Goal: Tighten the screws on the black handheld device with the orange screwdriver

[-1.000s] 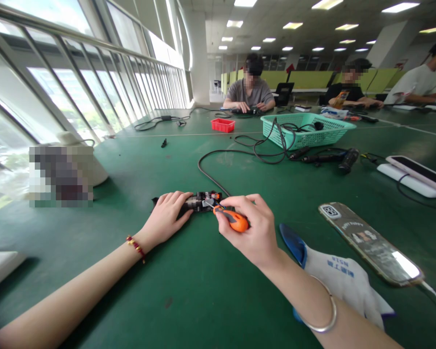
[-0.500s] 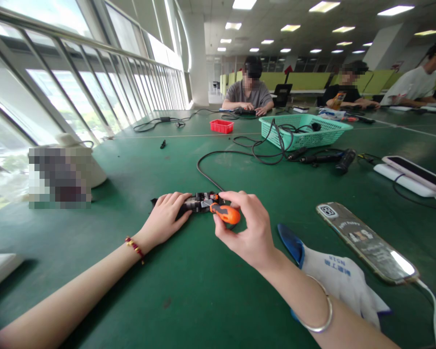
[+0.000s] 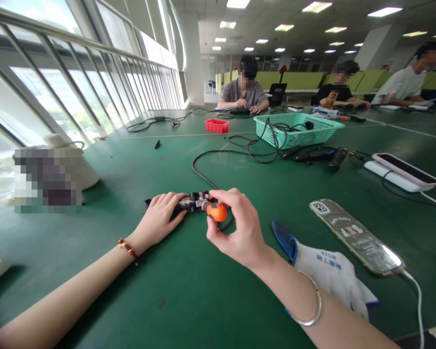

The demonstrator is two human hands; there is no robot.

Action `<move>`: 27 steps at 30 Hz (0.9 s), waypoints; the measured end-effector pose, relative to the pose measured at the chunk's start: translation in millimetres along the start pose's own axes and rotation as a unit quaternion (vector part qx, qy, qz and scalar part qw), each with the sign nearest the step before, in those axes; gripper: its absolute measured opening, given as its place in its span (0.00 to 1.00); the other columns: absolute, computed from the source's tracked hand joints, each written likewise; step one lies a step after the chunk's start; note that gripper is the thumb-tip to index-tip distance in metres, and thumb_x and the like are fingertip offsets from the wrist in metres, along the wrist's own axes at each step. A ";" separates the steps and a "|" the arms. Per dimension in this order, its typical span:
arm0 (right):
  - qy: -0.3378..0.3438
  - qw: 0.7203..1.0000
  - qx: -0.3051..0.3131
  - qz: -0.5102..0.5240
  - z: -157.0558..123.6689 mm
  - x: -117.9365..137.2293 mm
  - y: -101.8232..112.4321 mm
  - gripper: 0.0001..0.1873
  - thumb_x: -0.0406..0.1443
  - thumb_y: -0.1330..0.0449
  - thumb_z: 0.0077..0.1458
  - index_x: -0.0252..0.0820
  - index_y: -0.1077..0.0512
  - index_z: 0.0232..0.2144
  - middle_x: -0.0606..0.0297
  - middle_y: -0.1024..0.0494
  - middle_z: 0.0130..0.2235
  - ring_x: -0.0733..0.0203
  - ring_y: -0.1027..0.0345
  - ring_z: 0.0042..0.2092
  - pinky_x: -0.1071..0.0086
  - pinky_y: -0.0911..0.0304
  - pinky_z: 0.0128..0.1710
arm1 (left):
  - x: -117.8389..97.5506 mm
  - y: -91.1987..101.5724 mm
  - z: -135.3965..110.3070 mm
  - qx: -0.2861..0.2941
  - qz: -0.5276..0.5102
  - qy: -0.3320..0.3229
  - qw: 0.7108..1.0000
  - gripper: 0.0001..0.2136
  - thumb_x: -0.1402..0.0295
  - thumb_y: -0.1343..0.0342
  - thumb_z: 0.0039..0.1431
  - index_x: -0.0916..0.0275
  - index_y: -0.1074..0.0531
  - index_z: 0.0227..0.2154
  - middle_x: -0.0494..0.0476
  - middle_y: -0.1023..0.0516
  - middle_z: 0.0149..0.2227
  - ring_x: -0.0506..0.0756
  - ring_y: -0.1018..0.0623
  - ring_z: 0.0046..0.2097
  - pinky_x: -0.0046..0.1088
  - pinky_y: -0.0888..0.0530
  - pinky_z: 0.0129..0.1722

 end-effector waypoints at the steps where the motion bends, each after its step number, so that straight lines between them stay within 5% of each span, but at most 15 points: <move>1: -0.006 1.000 0.013 -0.006 -0.1 0.3 -0.6 0.20 0.30 0.40 0.46 0.44 0.35 0.44 0.66 0.29 0.31 0.63 0.34 0.31 0.67 0.34 0.32 | 0.1 -0.1 0.2 0.000 0.001 0.000 1.000 0.15 0.64 0.57 0.61 0.61 0.39 0.50 0.59 0.30 0.44 0.59 0.31 0.46 0.41 0.37 0.50; 4: -0.023 0.998 0.046 -0.022 -1.1 0.9 -2.3 0.12 0.31 0.40 0.47 0.45 0.33 0.37 0.68 0.27 0.29 0.66 0.34 0.26 0.69 0.34 0.30 | 0.3 0.1 0.7 0.003 0.001 0.002 1.000 0.15 0.64 0.57 0.61 0.62 0.39 0.50 0.60 0.30 0.44 0.59 0.31 0.46 0.41 0.37 0.50; 10: 0.022 1.000 -0.008 -0.006 1.3 1.1 0.1 0.22 0.29 0.41 0.45 0.42 0.37 0.45 0.63 0.28 0.34 0.62 0.33 0.34 0.67 0.34 0.33 | 0.2 -0.6 1.1 0.006 0.005 0.003 1.000 0.16 0.63 0.57 0.61 0.62 0.39 0.50 0.60 0.30 0.44 0.59 0.31 0.46 0.40 0.37 0.50; 15: 0.041 0.998 0.035 -0.015 1.1 1.9 -1.7 0.10 0.29 0.40 0.47 0.45 0.34 0.34 0.68 0.27 0.29 0.67 0.34 0.26 0.68 0.34 0.32 | 0.7 -2.0 1.0 0.003 0.006 -0.001 1.000 0.16 0.63 0.57 0.61 0.62 0.39 0.50 0.60 0.30 0.44 0.59 0.31 0.46 0.40 0.37 0.50; 21: 0.043 0.999 0.017 -0.007 0.9 4.1 -1.4 0.22 0.29 0.40 0.45 0.43 0.36 0.44 0.62 0.26 0.36 0.62 0.32 0.34 0.66 0.34 0.33 | 1.0 -1.8 0.9 0.003 0.004 -0.001 1.000 0.17 0.63 0.57 0.61 0.63 0.39 0.50 0.60 0.30 0.44 0.59 0.31 0.47 0.40 0.37 0.50; 27: 0.019 0.998 0.026 -0.047 5.5 4.7 1.4 0.04 0.30 0.42 0.48 0.43 0.33 0.25 0.69 0.27 0.24 0.67 0.36 0.25 0.71 0.37 0.27 | 0.6 -1.6 1.0 0.003 0.005 0.000 1.000 0.16 0.62 0.57 0.61 0.62 0.39 0.50 0.60 0.30 0.44 0.59 0.31 0.46 0.40 0.37 0.50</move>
Point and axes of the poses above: each hand's wrist, its own z-axis towards the middle knuckle, its own y-axis out of the back of the hand, x = y × z, the point moved 3 cm from there along z, towards the middle knuckle
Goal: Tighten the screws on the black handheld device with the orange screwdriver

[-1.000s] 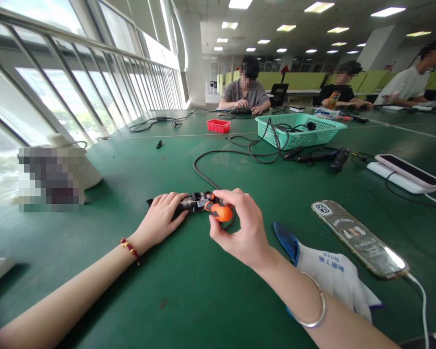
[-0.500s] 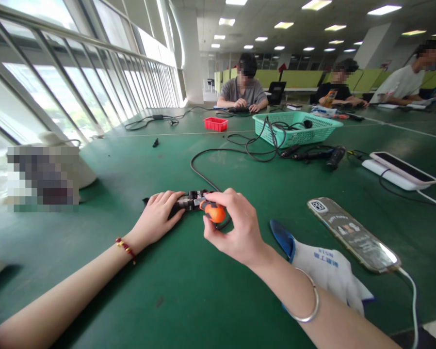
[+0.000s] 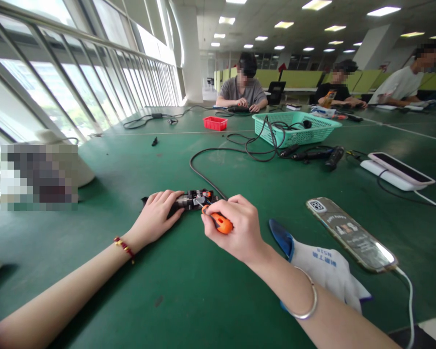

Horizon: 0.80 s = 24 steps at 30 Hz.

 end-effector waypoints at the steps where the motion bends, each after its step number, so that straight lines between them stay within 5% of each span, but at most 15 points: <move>1: -0.004 1.000 -0.003 -0.003 0.0 -0.2 0.8 0.05 0.30 0.43 0.49 0.43 0.34 0.23 0.69 0.27 0.22 0.67 0.37 0.23 0.72 0.38 0.26 | -0.1 0.1 0.0 0.000 -0.001 0.001 1.000 0.16 0.62 0.57 0.61 0.62 0.39 0.50 0.60 0.30 0.44 0.59 0.31 0.46 0.40 0.37 0.50; 24: -0.090 0.995 -0.016 -0.028 -3.3 -19.0 6.1 0.09 0.33 0.46 0.51 0.41 0.34 0.21 0.69 0.28 0.20 0.68 0.39 0.22 0.73 0.43 0.24 | 1.0 -0.8 -0.6 0.005 0.000 0.004 1.000 0.17 0.62 0.57 0.61 0.63 0.39 0.50 0.60 0.30 0.45 0.59 0.31 0.47 0.40 0.38 0.51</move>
Point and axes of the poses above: each hand's wrist, its own z-axis towards the middle knuckle, its own y-axis out of the back of the hand, x = y × z, the point moved 3 cm from there along z, towards the middle knuckle
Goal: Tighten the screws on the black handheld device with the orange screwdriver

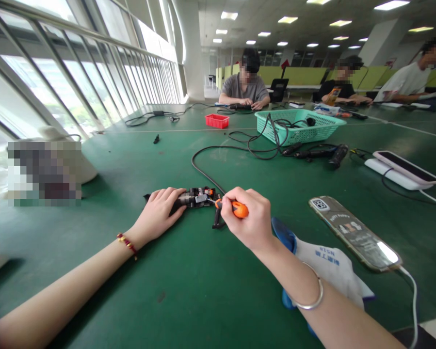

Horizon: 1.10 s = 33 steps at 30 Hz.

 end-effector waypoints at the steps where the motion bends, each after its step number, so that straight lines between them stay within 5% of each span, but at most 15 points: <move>1: -0.003 1.000 0.004 0.002 0.0 -0.5 -0.2 0.09 0.33 0.46 0.51 0.41 0.34 0.21 0.70 0.28 0.20 0.69 0.39 0.21 0.73 0.43 0.24 | -0.2 0.3 0.0 0.000 0.000 0.000 1.000 0.17 0.62 0.57 0.61 0.63 0.39 0.50 0.60 0.30 0.45 0.59 0.31 0.47 0.40 0.38 0.51; 6: -0.055 0.998 -0.006 0.044 -0.3 -5.5 -1.9 0.02 0.33 0.43 0.49 0.42 0.34 0.27 0.73 0.32 0.20 0.69 0.40 0.21 0.74 0.42 0.23 | -1.2 1.1 0.3 0.000 -0.004 -0.001 1.000 0.17 0.62 0.58 0.61 0.63 0.39 0.50 0.60 0.30 0.45 0.59 0.31 0.47 0.40 0.38 0.51; 11: -0.053 0.993 -0.066 0.083 1.0 -9.2 -2.7 0.21 0.30 0.41 0.43 0.43 0.38 0.42 0.64 0.31 0.36 0.63 0.32 0.36 0.68 0.35 0.38 | -0.4 -0.4 -0.3 -0.007 -0.011 -0.006 1.000 0.16 0.62 0.58 0.62 0.62 0.39 0.50 0.60 0.30 0.44 0.59 0.31 0.46 0.41 0.38 0.51; 18: -0.104 0.993 -0.027 0.043 1.7 -8.3 -2.6 0.06 0.35 0.40 0.48 0.43 0.33 0.31 0.75 0.38 0.19 0.69 0.42 0.21 0.73 0.41 0.24 | -0.4 0.4 0.2 0.002 -0.006 -0.002 1.000 0.17 0.62 0.57 0.62 0.64 0.39 0.50 0.60 0.31 0.45 0.59 0.31 0.47 0.40 0.38 0.51; 24: -0.064 0.994 -0.070 0.054 0.4 -9.2 -2.6 0.20 0.31 0.40 0.44 0.42 0.36 0.42 0.64 0.31 0.36 0.63 0.34 0.36 0.68 0.35 0.37 | -2.3 2.5 -1.2 0.000 -0.004 -0.001 1.000 0.16 0.64 0.56 0.61 0.63 0.38 0.50 0.60 0.30 0.45 0.58 0.31 0.46 0.40 0.38 0.51; 29: -0.105 0.993 -0.040 0.020 0.4 -12.5 -2.9 0.08 0.36 0.40 0.47 0.43 0.31 0.32 0.68 0.31 0.27 0.64 0.35 0.28 0.70 0.37 0.28 | -2.0 3.6 -2.9 -0.008 -0.010 -0.002 1.000 0.15 0.64 0.56 0.61 0.63 0.38 0.49 0.59 0.30 0.44 0.58 0.31 0.46 0.40 0.37 0.51; 33: -0.052 0.997 -0.057 0.029 1.6 -8.3 -0.9 0.16 0.33 0.40 0.45 0.43 0.33 0.39 0.65 0.30 0.34 0.62 0.33 0.33 0.67 0.35 0.35 | -1.7 2.5 -3.1 -0.009 -0.008 -0.004 1.000 0.16 0.64 0.56 0.61 0.63 0.38 0.50 0.60 0.30 0.44 0.59 0.31 0.46 0.41 0.37 0.51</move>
Point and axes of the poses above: each hand's wrist, its own z-axis towards the middle knuckle, its own y-axis out of the back of the hand, x = y × z, the point moved 3 cm from there along z, towards the middle knuckle
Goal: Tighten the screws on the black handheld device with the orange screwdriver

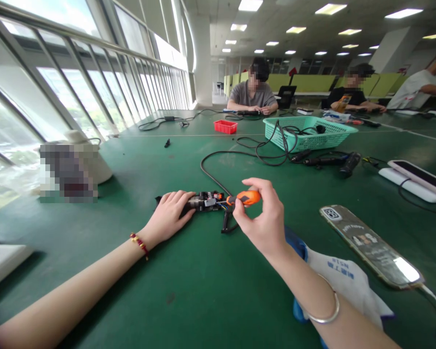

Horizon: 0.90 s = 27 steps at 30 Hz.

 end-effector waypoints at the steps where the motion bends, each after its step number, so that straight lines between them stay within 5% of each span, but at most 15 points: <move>1: 0.013 1.000 -0.005 0.011 -0.1 1.0 0.2 0.18 0.32 0.40 0.44 0.43 0.35 0.41 0.64 0.30 0.36 0.62 0.33 0.34 0.67 0.35 0.36 | 0.1 -0.3 0.1 -0.001 0.000 0.000 1.000 0.16 0.64 0.56 0.61 0.63 0.38 0.50 0.60 0.30 0.44 0.59 0.31 0.46 0.41 0.37 0.51; 7: -0.018 0.999 0.029 -0.017 -3.3 -1.2 -1.5 0.10 0.34 0.39 0.46 0.44 0.31 0.35 0.72 0.36 0.21 0.65 0.39 0.25 0.69 0.38 0.29 | 1.4 -0.9 0.0 -0.002 -0.007 0.001 1.000 0.15 0.64 0.56 0.61 0.61 0.38 0.50 0.59 0.31 0.44 0.58 0.32 0.46 0.41 0.38 0.51; 11: 0.017 1.000 0.002 0.016 -4.3 0.8 -0.2 0.21 0.31 0.40 0.44 0.43 0.35 0.43 0.64 0.31 0.34 0.61 0.35 0.34 0.65 0.36 0.37 | 1.5 -1.2 -0.3 0.005 0.001 0.003 1.000 0.16 0.64 0.56 0.61 0.62 0.38 0.50 0.59 0.31 0.44 0.58 0.32 0.46 0.40 0.38 0.51; 17: -0.019 0.999 0.027 -0.014 -3.5 0.2 -1.2 0.10 0.33 0.40 0.47 0.43 0.31 0.35 0.72 0.37 0.21 0.65 0.40 0.25 0.68 0.38 0.29 | 0.3 -0.5 0.0 0.001 -0.004 0.006 1.000 0.16 0.64 0.56 0.61 0.62 0.37 0.50 0.60 0.31 0.44 0.59 0.32 0.46 0.40 0.37 0.51; 21: 0.013 1.000 -0.008 0.020 -2.2 0.9 0.7 0.20 0.31 0.39 0.44 0.42 0.35 0.43 0.63 0.30 0.35 0.61 0.34 0.35 0.65 0.35 0.37 | 0.5 -0.4 0.1 -0.001 -0.006 0.004 1.000 0.16 0.64 0.56 0.61 0.62 0.37 0.50 0.60 0.30 0.44 0.59 0.32 0.46 0.41 0.37 0.51; 27: -0.024 1.000 0.010 -0.016 -0.5 -1.9 -0.1 0.07 0.35 0.39 0.47 0.43 0.31 0.33 0.67 0.30 0.28 0.64 0.35 0.28 0.69 0.37 0.29 | 0.4 -0.9 0.3 0.007 0.009 0.002 1.000 0.16 0.64 0.57 0.62 0.63 0.38 0.50 0.59 0.30 0.45 0.59 0.32 0.46 0.39 0.38 0.51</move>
Point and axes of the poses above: each hand's wrist, its own z-axis towards the middle knuckle, its own y-axis out of the back of the hand, x = y × z, the point moved 3 cm from there along z, towards the middle knuckle
